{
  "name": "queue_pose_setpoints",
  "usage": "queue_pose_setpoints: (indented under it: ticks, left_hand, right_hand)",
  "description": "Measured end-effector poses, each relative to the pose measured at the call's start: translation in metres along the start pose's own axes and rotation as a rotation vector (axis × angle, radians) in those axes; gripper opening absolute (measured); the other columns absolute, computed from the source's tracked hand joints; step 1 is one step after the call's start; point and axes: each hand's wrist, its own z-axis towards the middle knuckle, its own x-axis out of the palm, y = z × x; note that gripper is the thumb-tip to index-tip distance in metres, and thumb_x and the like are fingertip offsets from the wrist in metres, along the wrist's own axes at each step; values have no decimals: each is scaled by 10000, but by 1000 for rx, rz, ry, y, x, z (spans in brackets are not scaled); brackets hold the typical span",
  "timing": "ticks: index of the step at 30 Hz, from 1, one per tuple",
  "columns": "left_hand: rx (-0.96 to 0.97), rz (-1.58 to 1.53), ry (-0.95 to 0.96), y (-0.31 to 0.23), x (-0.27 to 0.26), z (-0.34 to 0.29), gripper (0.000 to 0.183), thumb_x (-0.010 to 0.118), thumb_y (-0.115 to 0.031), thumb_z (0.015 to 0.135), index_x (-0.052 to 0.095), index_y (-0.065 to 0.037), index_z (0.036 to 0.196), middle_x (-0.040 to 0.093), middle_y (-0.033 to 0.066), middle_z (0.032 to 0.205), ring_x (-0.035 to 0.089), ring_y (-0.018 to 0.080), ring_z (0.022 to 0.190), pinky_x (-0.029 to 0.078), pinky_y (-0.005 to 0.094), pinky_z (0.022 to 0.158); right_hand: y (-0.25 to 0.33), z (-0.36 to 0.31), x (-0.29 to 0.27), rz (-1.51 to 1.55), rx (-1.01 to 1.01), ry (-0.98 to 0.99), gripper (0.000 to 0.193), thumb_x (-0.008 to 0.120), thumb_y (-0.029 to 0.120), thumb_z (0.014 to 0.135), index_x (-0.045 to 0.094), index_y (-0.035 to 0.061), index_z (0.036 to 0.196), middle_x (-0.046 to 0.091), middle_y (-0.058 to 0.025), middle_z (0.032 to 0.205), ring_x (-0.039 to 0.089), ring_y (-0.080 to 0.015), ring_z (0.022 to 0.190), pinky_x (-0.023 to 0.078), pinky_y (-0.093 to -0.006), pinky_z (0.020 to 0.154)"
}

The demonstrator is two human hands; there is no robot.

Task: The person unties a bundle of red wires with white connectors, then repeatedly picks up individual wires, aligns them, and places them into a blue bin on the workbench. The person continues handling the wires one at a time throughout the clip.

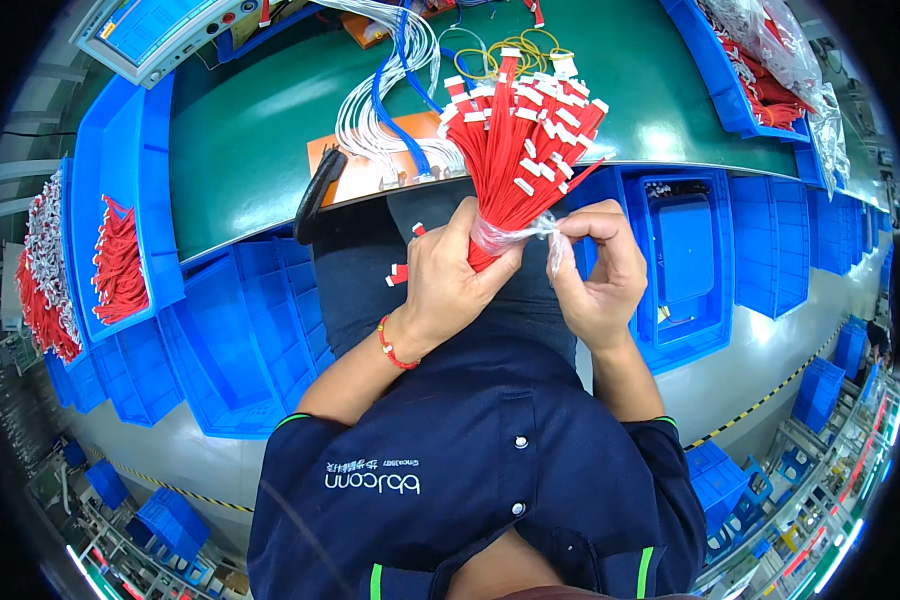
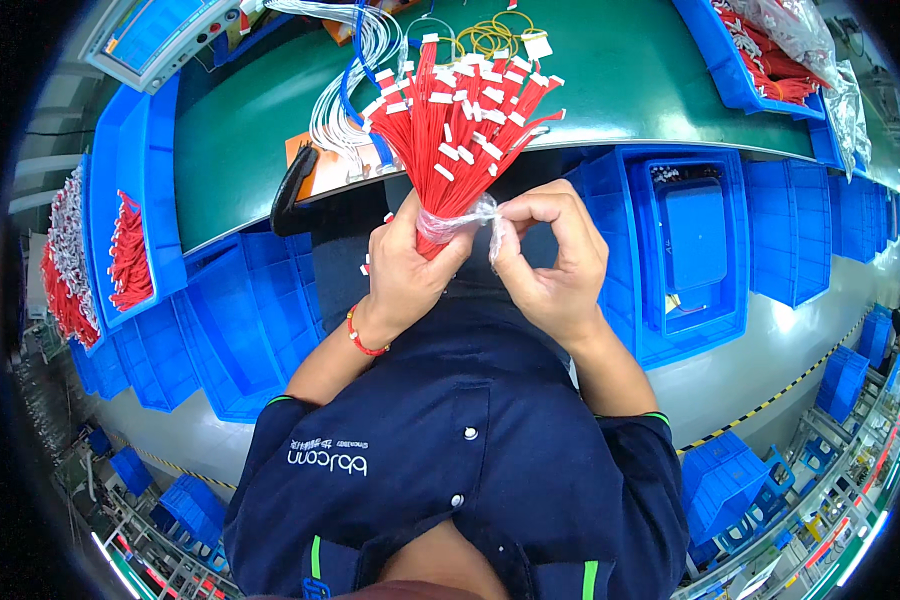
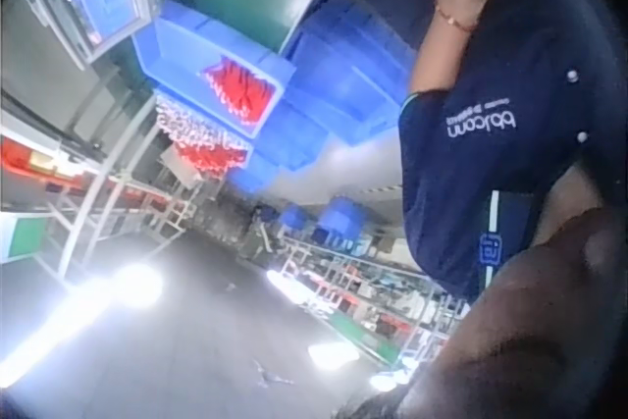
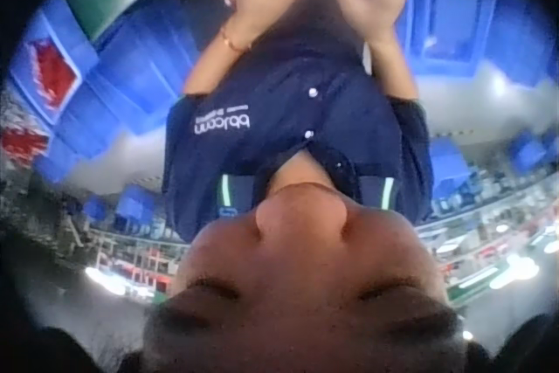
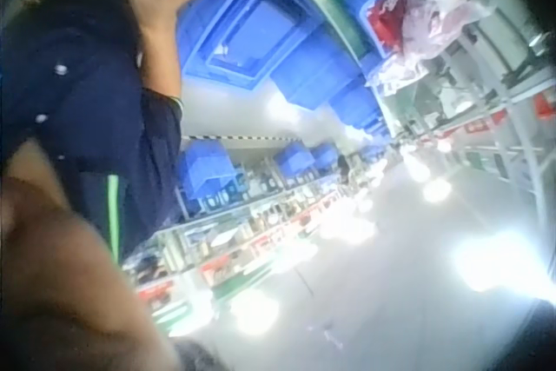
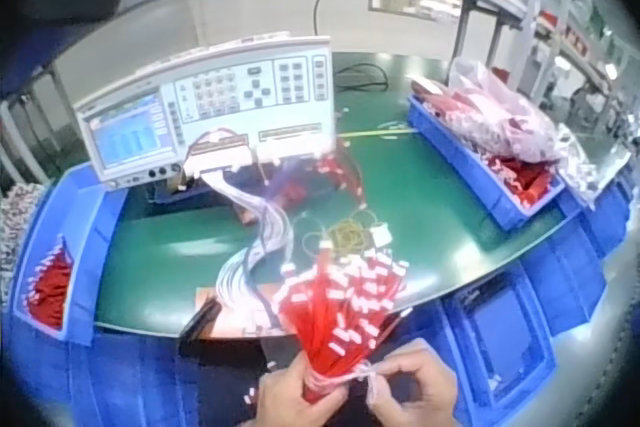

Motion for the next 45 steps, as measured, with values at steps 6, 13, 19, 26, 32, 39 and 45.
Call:
queue_pose_setpoints:
  ticks: [6, 13, 19, 26, 32, 39, 45]
  left_hand:
    - [73, 200, -38, 9, -5, 2, 375, 801, -207, 753, 604, -21, 1011, 662, 158, 678, 675, 339, 614, 503, 412, 541]
    - [114, 163, -46, 10, -5, 2, 395, 800, -218, 746, 601, -8, 1015, 650, 167, 670, 666, 345, 606, 496, 413, 538]
    - [35, 39, -52, 10, -2, 1, 334, 773, -190, 783, 604, -1, 1001, 676, 179, 712, 687, 353, 648, 513, 413, 564]
    - [5, 23, -20, 4, -1, -1, 315, 765, -185, 798, 607, -5, 1001, 685, 178, 727, 697, 353, 664, 525, 408, 578]
    - [-6, 16, -9, 4, -3, -1, 313, 764, -179, 808, 605, -11, 1018, 696, 182, 759, 707, 356, 697, 535, 399, 599]
    - [-161, -108, 52, -4, -8, 0, 298, 754, -148, 825, 610, -22, 1054, 716, 183, 828, 724, 351, 777, 547, 374, 653]
    - [-184, -80, 90, 1, -10, -4, 301, 738, -131, 842, 615, -26, 1096, 723, 164, 827, 731, 341, 781, 546, 367, 656]
  right_hand:
    - [11, 6, -11, -151, 50, 146, 160, 669, -87, 774, 589, -16, 893, 592, -46, 784, 535, -114, 628, 449, -244, 606]
    - [-1, -6, -17, 946, 823, 314, 105, 622, 47, 904, 568, 1, 981, 593, -24, 767, 561, -67, 587, 498, -254, 577]
    - [7, -12, -1, 493, 548, 180, 217, 664, 8, 924, 537, 7, 1100, 604, -34, 913, 603, -77, 805, 501, -236, 730]
    - [2, -10, 6, 151, 212, 70, 263, 692, -67, 860, 615, -19, 1107, 628, -87, 942, 619, -142, 858, 501, -268, 735]
    - [3, 10, -1, -86, -151, 126, 306, 715, -98, 783, 642, -3, 1064, 648, -116, 927, 648, -218, 812, 520, -304, 686]
    - [7, 18, -11, -85, -151, 371, 305, 719, -80, 723, 622, 14, 996, 609, -100, 847, 636, -218, 700, 510, -311, 609]
    - [7, 26, -19, -114, -83, 552, 256, 712, -33, 753, 611, 21, 982, 569, -75, 795, 620, -195, 647, 484, -312, 583]
